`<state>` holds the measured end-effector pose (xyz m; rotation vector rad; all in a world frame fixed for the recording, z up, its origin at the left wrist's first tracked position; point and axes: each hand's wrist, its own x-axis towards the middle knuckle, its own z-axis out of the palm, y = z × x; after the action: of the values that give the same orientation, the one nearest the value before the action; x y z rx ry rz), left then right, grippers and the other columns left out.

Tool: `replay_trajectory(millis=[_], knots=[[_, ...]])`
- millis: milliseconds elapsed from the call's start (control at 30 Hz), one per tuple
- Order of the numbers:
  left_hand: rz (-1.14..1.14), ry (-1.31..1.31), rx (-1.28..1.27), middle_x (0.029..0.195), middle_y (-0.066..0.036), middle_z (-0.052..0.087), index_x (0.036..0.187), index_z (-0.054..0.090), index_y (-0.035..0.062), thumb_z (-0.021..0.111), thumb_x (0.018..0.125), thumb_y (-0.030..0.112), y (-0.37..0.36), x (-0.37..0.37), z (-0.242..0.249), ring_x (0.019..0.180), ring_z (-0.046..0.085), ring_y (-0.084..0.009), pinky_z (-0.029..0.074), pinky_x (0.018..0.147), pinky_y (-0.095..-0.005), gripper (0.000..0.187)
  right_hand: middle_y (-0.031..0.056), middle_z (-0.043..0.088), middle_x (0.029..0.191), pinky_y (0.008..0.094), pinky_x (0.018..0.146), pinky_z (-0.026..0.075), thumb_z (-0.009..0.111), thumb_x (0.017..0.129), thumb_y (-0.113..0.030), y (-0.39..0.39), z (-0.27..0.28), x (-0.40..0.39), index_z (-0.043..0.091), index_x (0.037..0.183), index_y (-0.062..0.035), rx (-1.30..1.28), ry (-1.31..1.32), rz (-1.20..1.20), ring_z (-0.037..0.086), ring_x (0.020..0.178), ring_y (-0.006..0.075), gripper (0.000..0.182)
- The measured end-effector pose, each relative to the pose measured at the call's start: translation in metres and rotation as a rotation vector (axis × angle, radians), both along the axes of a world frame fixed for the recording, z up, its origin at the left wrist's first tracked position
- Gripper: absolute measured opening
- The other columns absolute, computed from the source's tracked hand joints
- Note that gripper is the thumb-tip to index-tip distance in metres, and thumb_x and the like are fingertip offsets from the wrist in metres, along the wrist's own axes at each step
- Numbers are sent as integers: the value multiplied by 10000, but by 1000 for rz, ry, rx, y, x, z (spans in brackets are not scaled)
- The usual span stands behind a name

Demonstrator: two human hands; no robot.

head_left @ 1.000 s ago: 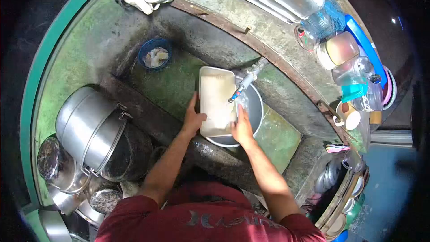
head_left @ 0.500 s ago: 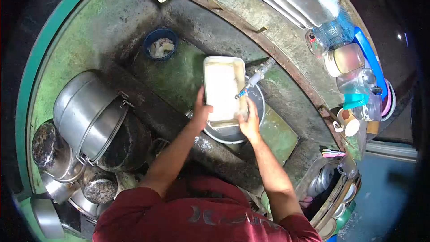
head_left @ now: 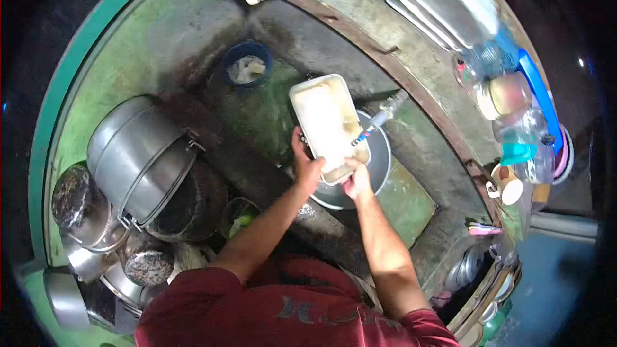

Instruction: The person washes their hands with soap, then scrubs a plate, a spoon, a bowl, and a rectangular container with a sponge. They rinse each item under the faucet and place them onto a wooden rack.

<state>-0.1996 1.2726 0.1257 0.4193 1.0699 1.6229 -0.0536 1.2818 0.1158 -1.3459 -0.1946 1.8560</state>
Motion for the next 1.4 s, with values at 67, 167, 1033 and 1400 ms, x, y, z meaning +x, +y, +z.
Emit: replay_trajectory(millis=[67,167,1033,1400], knots=[[13,-65,-81,1352,-144,391,1479,138,102,515,592,-102,-13,-11,19,1239,426,-286,363,1042,-416,985,88,632,920,294,490,495,493,799,-45,-6,3,-2,529,1123,-41,65,-74,97,629,689,203,326],[-61,-200,-238,1346,-178,398,1477,130,74,543,564,-68,-7,-58,-1,1230,445,-330,418,1016,-438,1011,117,560,1084,321,523,523,494,780,21,-4,34,-44,350,1323,-115,140,-255,75,603,845,236,578],[-621,-61,-232,1092,-70,586,1284,432,156,458,999,211,60,7,30,973,604,-176,532,812,-321,292,304,349,1269,515,990,388,834,658,-306,-107,44,16,423,1339,-61,810,-1492,476,405,1169,474,832],[-314,-421,-42,1091,-99,575,1150,469,118,389,983,182,16,6,-56,987,602,-247,514,865,-416,195,334,316,1412,523,1074,304,521,913,-251,37,44,-4,374,1433,-148,1185,-1364,767,328,1301,502,550]])
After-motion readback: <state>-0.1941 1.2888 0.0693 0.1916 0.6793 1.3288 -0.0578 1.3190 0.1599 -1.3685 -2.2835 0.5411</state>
